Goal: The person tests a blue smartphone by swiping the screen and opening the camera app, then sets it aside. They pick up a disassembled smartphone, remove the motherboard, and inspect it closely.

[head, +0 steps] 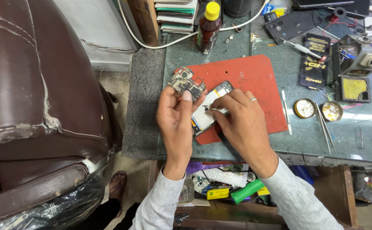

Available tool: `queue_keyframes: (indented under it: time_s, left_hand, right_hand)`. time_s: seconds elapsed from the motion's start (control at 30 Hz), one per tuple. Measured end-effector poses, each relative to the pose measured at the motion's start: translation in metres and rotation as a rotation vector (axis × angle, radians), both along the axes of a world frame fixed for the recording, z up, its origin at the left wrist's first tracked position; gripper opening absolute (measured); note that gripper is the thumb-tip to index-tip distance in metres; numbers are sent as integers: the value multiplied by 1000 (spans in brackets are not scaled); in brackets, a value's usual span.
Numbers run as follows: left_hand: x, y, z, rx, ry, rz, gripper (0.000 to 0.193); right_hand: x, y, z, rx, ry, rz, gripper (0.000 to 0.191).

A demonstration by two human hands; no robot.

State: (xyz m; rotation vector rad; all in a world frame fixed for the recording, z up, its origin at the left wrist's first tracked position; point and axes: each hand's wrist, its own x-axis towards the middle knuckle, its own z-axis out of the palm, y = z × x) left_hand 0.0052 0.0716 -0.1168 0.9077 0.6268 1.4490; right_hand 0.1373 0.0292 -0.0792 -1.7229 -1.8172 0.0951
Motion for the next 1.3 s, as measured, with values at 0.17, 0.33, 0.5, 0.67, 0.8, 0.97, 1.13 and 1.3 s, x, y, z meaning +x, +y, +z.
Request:
queue_keyframes:
  time_s: [0.17,0.33,0.5,0.67,0.8,0.97,1.13,1.3]
  left_hand:
    - [1,1,0,-11,2,-36,22]
    - [5,1,-3,-39,-3,-49,20]
    - [8,0,-5,-72,14,-68,19]
    - [12,-5,0,-81,59,-124,28]
    - [15,-10,6,-62,89,-170,30]
    - [21,-16,13,-66,149,-234,33]
    - [24,-23,17,-78,213,-289,36]
    - [27,-24,19,-47,343,-286,31]
  right_hand:
    - [4,4,0,-17,-9,35,12]
    - [9,4,3,22,28,105,13]
    - [22,-5,3,30,178,59,14]
    - [40,-21,-5,67,369,29,15]
    - [51,-31,-15,34,620,9,14]
    - [58,-39,-21,19,918,51,16]
    - [57,-43,-21,20,896,16,19]
    - [57,-43,-14,76,679,13,18]
